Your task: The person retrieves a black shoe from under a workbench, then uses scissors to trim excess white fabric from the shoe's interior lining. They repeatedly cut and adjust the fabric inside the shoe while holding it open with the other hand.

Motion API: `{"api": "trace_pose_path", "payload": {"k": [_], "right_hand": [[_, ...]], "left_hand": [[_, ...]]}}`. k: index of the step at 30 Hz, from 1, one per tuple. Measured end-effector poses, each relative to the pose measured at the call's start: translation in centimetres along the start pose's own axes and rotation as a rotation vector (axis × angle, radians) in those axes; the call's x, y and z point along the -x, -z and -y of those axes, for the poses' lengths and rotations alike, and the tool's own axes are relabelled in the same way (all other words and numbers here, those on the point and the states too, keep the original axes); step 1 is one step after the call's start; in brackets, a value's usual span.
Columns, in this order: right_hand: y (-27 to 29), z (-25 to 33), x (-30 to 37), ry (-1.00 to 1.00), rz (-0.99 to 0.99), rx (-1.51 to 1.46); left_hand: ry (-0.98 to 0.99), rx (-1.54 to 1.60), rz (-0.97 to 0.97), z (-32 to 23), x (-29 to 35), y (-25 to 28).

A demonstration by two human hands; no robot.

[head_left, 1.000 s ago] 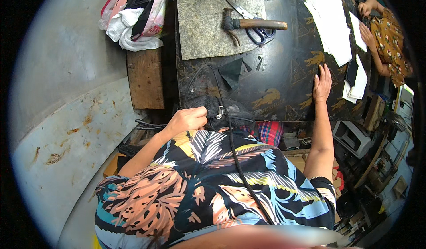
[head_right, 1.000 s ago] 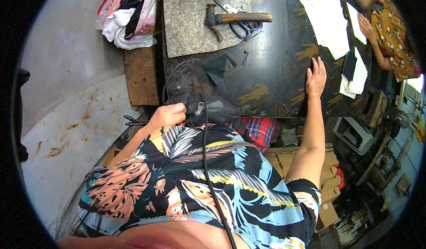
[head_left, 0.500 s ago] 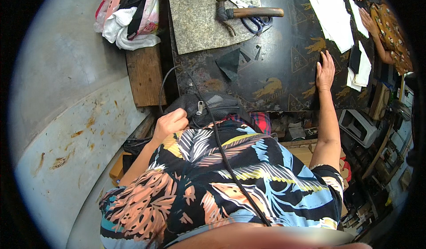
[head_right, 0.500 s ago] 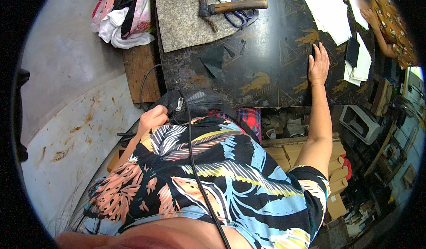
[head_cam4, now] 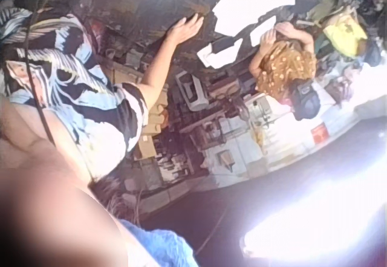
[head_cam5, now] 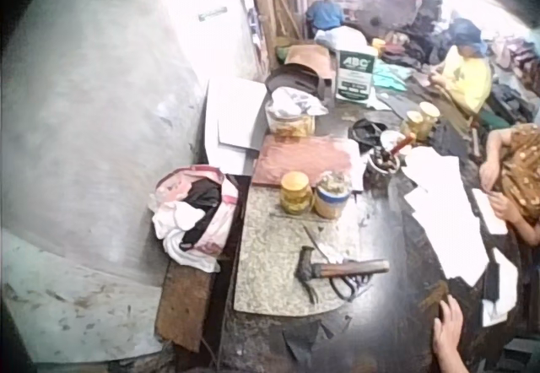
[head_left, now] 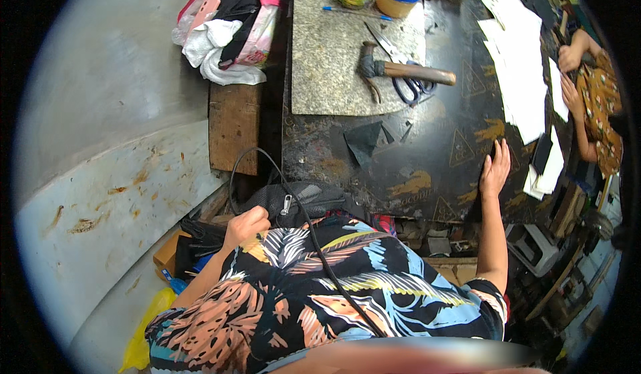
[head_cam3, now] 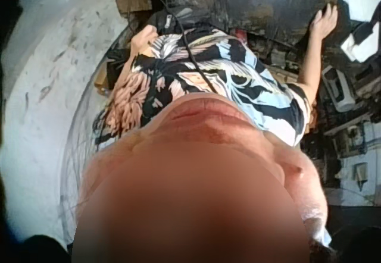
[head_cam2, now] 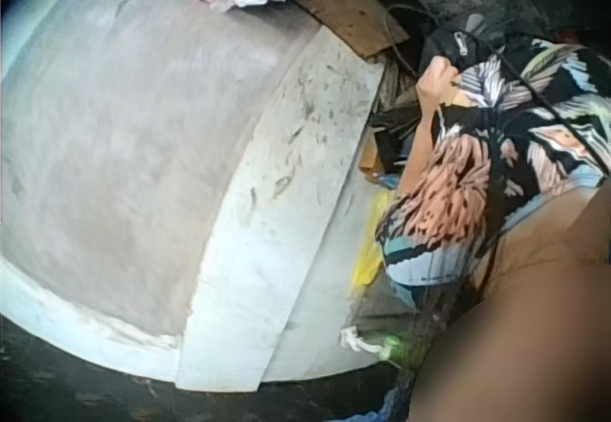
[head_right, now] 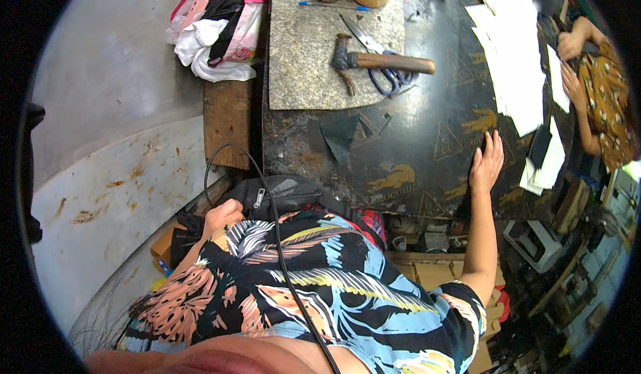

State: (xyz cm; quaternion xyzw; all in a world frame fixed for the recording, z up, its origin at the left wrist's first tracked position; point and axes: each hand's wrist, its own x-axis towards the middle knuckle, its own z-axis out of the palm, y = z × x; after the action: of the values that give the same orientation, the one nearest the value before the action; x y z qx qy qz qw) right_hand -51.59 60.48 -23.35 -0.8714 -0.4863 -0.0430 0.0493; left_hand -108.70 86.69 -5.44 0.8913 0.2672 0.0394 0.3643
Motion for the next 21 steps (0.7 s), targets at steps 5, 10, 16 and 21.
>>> {"api": "trace_pose_path", "payload": {"k": [5,10,16,21], "right_hand": [[-0.3,-0.3,0.1,0.024,-0.006,-0.022],[-0.5,-0.7,0.2,0.034,0.018,-0.048],[-0.6,-1.1,0.2,0.040,0.033,-0.024],[-0.7,-1.6,0.3,0.060,0.028,-0.039]], "left_hand": [[0.069,-0.055,-0.060,-1.1,1.3,-0.1],[0.098,-0.106,-0.081,-1.8,2.5,-1.6],[0.091,-0.175,-0.166,-2.4,4.2,-4.4],[0.075,-0.182,-0.165,-2.1,5.0,-5.1]]}}
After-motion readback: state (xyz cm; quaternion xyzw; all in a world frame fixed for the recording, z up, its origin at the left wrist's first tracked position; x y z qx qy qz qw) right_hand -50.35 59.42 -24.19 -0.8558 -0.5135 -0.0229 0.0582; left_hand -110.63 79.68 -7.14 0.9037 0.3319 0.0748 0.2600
